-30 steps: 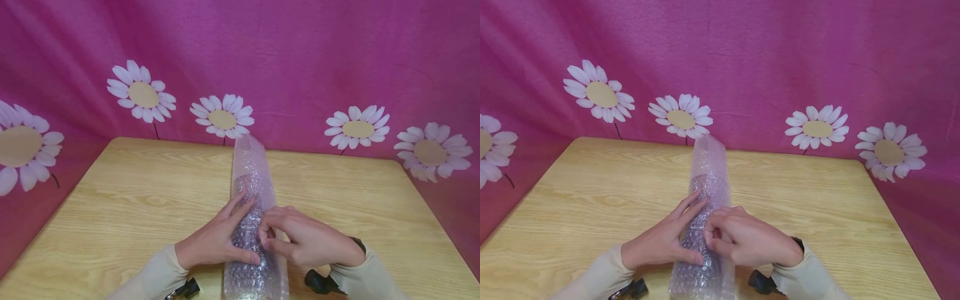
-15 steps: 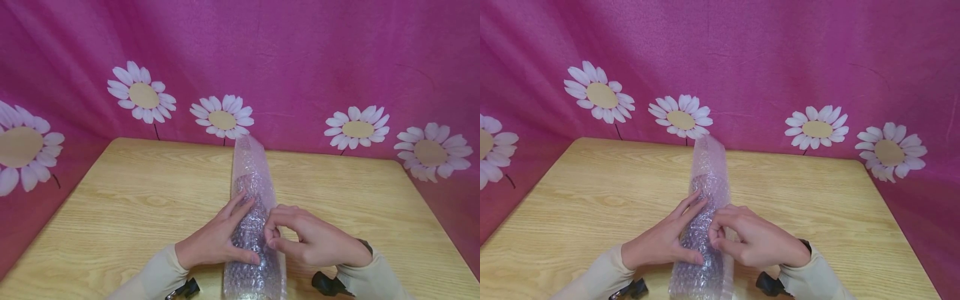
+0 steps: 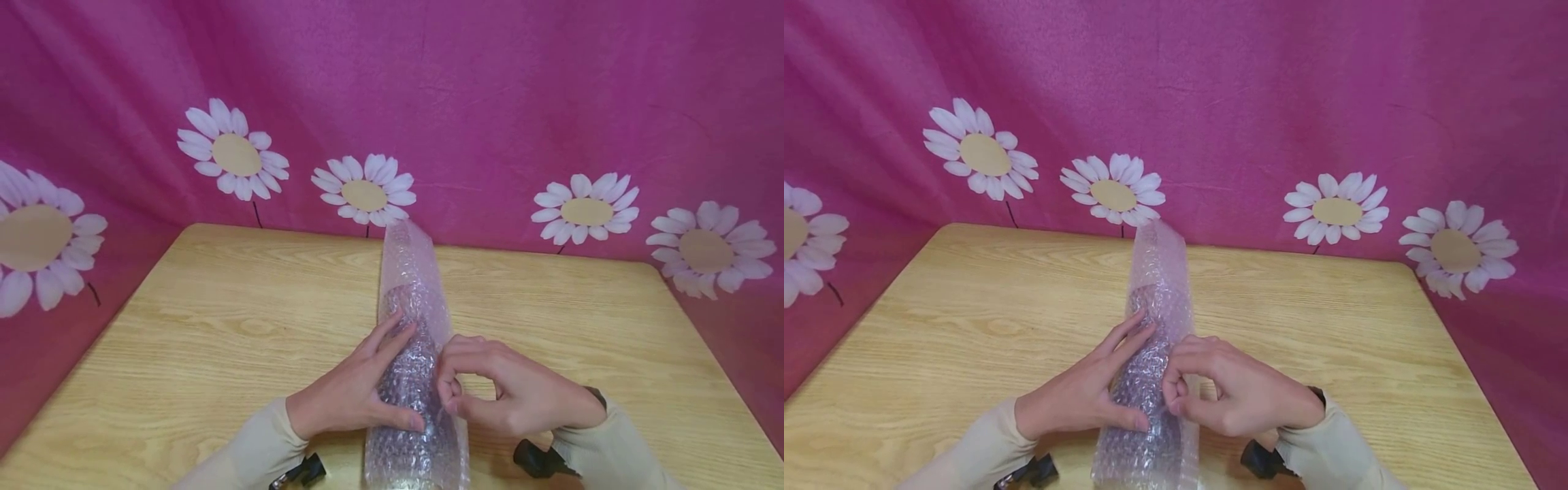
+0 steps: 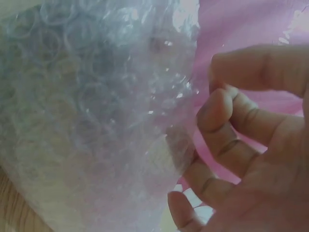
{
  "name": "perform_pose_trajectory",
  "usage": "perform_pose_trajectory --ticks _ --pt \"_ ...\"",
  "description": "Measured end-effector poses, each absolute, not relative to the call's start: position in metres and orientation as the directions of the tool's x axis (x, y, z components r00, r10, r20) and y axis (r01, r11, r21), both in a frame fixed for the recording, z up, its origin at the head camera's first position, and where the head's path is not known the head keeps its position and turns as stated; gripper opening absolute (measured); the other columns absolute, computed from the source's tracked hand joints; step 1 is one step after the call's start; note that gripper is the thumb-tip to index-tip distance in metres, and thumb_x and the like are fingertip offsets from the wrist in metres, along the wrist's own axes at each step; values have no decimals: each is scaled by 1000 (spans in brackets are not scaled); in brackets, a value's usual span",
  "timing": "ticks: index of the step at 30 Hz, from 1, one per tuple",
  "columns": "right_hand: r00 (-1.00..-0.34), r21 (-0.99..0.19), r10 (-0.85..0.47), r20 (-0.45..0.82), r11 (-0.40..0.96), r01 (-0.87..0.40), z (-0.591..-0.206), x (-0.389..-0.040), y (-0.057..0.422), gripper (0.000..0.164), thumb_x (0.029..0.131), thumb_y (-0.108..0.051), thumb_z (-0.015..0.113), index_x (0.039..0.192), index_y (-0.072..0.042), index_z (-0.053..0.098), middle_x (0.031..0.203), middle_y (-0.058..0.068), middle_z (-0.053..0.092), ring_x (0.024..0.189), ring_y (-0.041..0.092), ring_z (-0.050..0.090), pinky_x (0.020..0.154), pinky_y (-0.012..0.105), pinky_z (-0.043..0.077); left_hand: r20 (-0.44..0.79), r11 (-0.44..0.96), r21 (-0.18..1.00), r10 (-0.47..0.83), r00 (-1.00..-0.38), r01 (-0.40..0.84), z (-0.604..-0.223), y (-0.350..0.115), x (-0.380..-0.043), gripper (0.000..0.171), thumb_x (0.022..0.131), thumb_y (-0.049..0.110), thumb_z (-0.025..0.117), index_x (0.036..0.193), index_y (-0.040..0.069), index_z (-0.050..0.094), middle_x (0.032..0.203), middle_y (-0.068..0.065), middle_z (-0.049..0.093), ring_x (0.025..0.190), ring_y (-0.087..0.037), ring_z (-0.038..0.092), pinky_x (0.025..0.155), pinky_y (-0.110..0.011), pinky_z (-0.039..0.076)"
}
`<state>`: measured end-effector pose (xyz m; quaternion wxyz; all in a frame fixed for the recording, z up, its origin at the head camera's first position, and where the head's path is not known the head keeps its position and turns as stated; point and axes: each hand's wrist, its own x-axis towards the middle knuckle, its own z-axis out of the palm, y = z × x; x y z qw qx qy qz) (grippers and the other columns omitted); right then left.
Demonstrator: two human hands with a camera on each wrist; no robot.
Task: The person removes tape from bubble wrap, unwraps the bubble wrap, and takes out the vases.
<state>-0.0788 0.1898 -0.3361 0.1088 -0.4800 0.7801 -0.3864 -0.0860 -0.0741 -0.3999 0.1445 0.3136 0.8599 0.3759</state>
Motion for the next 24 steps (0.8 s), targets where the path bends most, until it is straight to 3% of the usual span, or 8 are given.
perform_pose_trajectory --ticks 15,24 --pt "-486 -717 -856 175 227 -659 -339 -85 194 25 88 -2 67 92 -27 64 88 -13 58 93 0 55 87 22 47 -7 519 740 642 -766 428 -399 -73 -85 128 65 102 46 167 36 6 176 10 -12 162 -39 14 121 -65 34" --pt "-463 -687 -865 193 218 -693 -340 -85 197 24 84 -2 68 87 -26 62 83 -14 55 92 -1 52 85 23 45 -6 513 743 648 -762 430 -400 -72 -86 122 71 94 57 167 35 8 176 6 -9 161 -40 17 120 -66 35"
